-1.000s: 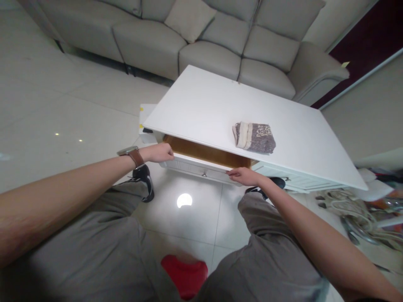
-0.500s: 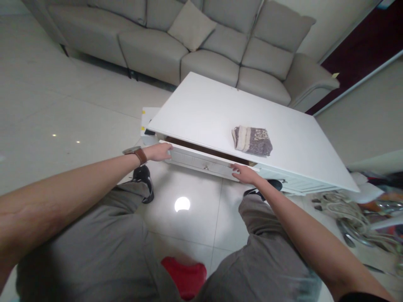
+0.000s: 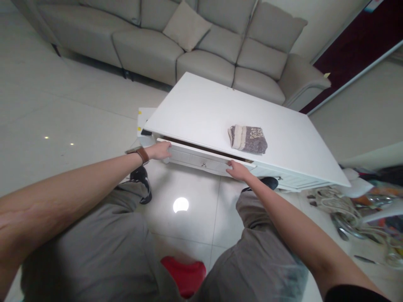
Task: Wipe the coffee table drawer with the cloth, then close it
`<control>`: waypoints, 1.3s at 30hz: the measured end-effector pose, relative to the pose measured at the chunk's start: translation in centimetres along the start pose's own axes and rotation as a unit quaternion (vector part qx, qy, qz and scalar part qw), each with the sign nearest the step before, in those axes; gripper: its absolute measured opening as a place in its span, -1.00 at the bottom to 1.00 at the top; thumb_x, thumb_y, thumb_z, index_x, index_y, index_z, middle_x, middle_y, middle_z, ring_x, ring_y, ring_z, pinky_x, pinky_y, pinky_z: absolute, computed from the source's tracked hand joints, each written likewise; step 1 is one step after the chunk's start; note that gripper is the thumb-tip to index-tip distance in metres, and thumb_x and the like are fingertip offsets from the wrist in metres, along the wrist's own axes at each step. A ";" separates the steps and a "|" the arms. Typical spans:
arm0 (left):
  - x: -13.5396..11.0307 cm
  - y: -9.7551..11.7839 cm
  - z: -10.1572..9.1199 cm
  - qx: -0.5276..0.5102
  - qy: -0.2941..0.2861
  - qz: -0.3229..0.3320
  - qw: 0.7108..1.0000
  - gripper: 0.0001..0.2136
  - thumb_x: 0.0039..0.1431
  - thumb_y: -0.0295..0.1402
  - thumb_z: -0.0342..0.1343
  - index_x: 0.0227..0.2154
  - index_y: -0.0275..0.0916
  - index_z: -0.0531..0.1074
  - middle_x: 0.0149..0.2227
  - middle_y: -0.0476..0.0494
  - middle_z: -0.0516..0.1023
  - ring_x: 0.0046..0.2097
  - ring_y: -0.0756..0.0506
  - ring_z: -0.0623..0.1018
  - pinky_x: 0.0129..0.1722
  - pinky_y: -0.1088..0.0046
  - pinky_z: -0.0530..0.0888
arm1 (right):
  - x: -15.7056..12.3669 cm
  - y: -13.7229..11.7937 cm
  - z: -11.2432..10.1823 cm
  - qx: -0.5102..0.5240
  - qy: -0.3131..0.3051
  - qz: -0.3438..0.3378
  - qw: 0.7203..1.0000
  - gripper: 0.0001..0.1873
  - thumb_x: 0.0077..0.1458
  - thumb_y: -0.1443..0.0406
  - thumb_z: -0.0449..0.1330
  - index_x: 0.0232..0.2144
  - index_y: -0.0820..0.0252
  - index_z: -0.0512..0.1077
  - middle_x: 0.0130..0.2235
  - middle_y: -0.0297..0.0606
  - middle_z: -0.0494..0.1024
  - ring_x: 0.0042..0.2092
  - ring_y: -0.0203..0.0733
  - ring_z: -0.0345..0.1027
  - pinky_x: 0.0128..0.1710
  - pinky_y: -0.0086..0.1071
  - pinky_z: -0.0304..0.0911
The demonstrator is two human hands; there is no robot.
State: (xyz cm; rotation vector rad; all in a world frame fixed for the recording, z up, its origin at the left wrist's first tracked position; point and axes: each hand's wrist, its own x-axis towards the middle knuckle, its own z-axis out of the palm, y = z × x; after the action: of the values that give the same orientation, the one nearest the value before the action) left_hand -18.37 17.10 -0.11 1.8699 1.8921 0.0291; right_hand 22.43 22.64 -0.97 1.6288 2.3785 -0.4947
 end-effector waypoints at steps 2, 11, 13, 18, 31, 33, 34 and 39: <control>0.1 0.2 -0.1 -0.001 0.005 -0.006 1.000 -0.32 0.04 -0.27 0.05 0.25 -0.48 0.34 0.30 -0.45 0.39 0.29 -0.26 0.42 0.29 0.35 0.31 | 0.3 -0.2 0.0 0.004 0.009 0.011 1.000 -0.56 0.24 0.20 0.13 0.12 0.28 0.36 0.17 0.02 0.51 0.18 0.02 0.39 0.14 -0.26 0.26; -0.4 0.9 0.0 0.035 0.006 0.002 0.999 -0.23 0.13 -0.30 0.02 0.38 -0.62 0.11 0.41 -0.49 0.18 0.42 -0.22 0.23 0.37 0.44 0.15 | 0.8 -1.4 -0.4 -0.010 0.021 0.042 0.999 -0.48 0.22 0.21 0.12 0.18 0.32 0.30 0.22 0.06 0.45 0.21 0.07 0.36 0.17 -0.18 0.26; -0.5 0.7 0.0 0.038 -0.001 -0.004 0.999 -0.23 0.15 -0.28 0.01 0.40 -0.55 0.08 0.42 -0.45 0.17 0.42 -0.21 0.23 0.36 0.44 0.17 | 0.4 -2.0 -0.8 -0.024 0.013 0.059 0.998 -0.45 0.22 0.19 0.12 0.20 0.32 0.29 0.21 0.09 0.45 0.20 0.12 0.36 0.16 -0.14 0.27; -1.1 0.0 0.0 0.030 -0.026 -0.015 0.999 -0.15 0.18 -0.24 0.03 0.45 -0.53 -0.10 0.45 -0.49 0.01 0.42 -0.26 0.21 0.34 0.36 0.22 | -0.8 -3.4 -1.5 -0.034 -0.035 0.093 0.994 -0.26 0.27 0.06 0.05 0.32 0.45 0.16 0.32 0.28 0.28 0.25 0.22 0.32 0.18 -0.06 0.25; -1.4 -0.2 0.3 -0.097 0.009 -0.014 0.995 -0.07 -0.02 -0.33 0.18 0.44 -0.42 0.01 0.46 -0.47 -0.09 0.45 -0.32 0.14 0.37 0.24 0.18 | -0.9 -2.7 -0.4 -0.014 -0.032 0.081 0.996 -0.01 0.22 0.06 0.10 0.46 0.46 -0.20 0.47 0.31 -0.24 0.43 0.22 -0.01 0.33 -0.02 0.08; -1.2 0.0 0.6 -0.101 0.006 -0.013 0.995 -0.07 -0.05 -0.30 0.21 0.44 -0.37 0.06 0.46 -0.46 -0.07 0.43 -0.35 0.19 0.35 0.22 0.21 | -1.0 -2.9 -0.3 -0.013 -0.035 0.079 0.996 -0.01 0.22 0.07 0.11 0.46 0.48 -0.21 0.47 0.34 -0.27 0.43 0.23 0.00 0.33 -0.02 0.07; -1.2 0.0 0.8 -0.104 0.004 -0.011 0.995 -0.07 -0.07 -0.29 0.22 0.43 -0.34 0.10 0.46 -0.45 -0.04 0.42 -0.36 0.20 0.34 0.21 0.22 | -1.1 -3.1 -0.3 -0.013 -0.037 0.079 0.996 -0.01 0.22 0.08 0.11 0.47 0.47 -0.21 0.47 0.35 -0.30 0.42 0.24 0.01 0.33 -0.02 0.07; -0.6 0.1 2.2 -0.147 0.015 -0.017 0.989 -0.06 -0.17 -0.28 0.25 0.39 -0.23 0.17 0.44 -0.43 0.08 0.45 -0.36 0.14 0.33 0.13 0.24 | -0.9 -3.4 0.4 -0.002 -0.044 0.099 0.994 0.05 0.20 0.06 0.15 0.49 0.34 -0.29 0.48 0.30 -0.42 0.39 0.28 0.09 0.30 0.03 0.11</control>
State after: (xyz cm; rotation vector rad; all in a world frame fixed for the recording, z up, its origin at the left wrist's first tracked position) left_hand -17.54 15.89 -1.85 1.6468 1.8261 0.3100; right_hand 19.54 20.62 -0.49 1.7798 2.1258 -0.5122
